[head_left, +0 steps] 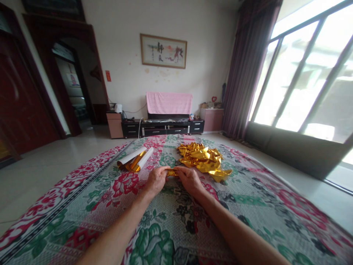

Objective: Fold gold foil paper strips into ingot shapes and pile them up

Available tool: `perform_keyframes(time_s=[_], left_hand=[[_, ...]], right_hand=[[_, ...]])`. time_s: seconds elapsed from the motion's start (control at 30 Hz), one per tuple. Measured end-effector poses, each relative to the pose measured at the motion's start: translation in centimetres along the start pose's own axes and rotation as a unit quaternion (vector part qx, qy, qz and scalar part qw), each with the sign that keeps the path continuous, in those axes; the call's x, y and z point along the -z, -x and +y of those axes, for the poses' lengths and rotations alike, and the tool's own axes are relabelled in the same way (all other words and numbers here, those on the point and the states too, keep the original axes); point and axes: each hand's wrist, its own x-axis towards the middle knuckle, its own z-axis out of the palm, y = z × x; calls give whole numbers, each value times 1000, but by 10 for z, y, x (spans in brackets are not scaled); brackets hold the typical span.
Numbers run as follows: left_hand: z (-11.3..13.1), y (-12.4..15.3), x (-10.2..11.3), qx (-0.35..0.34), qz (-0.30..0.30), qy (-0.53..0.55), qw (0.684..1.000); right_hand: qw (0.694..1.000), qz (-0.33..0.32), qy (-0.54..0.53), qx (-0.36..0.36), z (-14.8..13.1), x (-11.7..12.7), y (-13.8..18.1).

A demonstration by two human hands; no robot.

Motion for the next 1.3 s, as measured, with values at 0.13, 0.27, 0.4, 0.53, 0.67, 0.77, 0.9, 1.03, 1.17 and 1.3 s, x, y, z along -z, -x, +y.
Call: perform_keyframes(time_s=[0.13,0.27,0.4,0.53,0.67,0.77,0.9,1.03,1.17,1.3], left_hand=[[3,2,1,-3,-8,-5,1000],[3,4,1,-18,-23,-16,999],[1,4,2,-30,-30,-19,999],[2,3,2,-26,-28,-19,999],[3,3,2,-31,-25,-22,999],[3,4,2,-39,-23,-35,998],[1,4,1,-29,-16,-42,999],[-1,1,-1,-19,-8,-37,999],[1,0,-1,-26,-5,-44,999],[3,1,0,-33,-2,-45,998]], right_hand=[[1000,3,-14,-3,2,-1,-1],[1000,2,-17,-6,-2,0,-2],[1000,1,-17,-2,-6,1,-1],[1000,-2,-13,-1,-6,1,0],[1000,-7,-5,-1,-3,1,0],[1000,-4,-13,-1,-3,1,0],[1000,-6,-13,4,-2,1,0],[1000,-6,1,18,-2,1,0],[1000,-5,-4,14,0,0,-1],[1000,-7,-11,10,1,0,-1]])
